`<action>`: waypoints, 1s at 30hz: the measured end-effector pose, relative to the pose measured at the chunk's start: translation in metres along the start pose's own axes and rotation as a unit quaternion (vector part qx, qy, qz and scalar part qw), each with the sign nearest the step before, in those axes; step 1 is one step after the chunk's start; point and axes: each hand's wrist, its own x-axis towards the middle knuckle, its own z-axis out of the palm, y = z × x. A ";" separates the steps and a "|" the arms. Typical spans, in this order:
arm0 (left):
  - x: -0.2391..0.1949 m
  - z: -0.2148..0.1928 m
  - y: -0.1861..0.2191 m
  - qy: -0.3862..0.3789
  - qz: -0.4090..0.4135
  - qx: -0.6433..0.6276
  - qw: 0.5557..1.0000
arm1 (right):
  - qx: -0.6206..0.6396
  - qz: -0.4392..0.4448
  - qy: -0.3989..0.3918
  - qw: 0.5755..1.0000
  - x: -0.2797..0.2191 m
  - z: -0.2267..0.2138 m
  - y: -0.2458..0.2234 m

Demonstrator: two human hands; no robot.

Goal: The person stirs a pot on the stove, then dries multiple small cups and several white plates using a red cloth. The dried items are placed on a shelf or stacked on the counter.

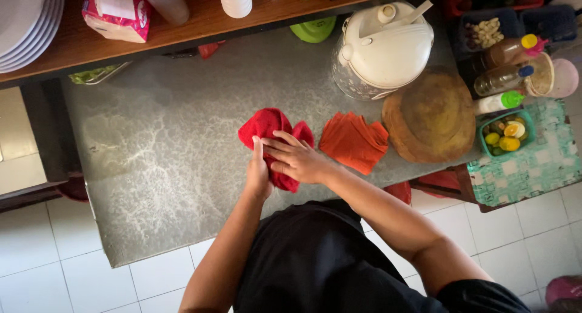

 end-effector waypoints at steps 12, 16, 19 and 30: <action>0.006 -0.028 -0.024 0.106 0.162 0.118 0.974 | 0.107 0.061 -0.069 0.990 0.005 0.003 -0.002; 0.003 -0.028 -0.017 0.028 0.196 0.048 0.979 | 0.308 0.095 0.094 0.942 0.004 0.004 0.008; -0.007 -0.022 -0.011 -0.003 0.206 0.081 0.975 | 0.004 -0.093 0.068 0.993 0.008 0.013 0.001; -0.014 -0.001 -0.016 0.026 0.393 0.234 0.889 | 0.057 0.139 0.125 0.981 0.008 0.018 -0.023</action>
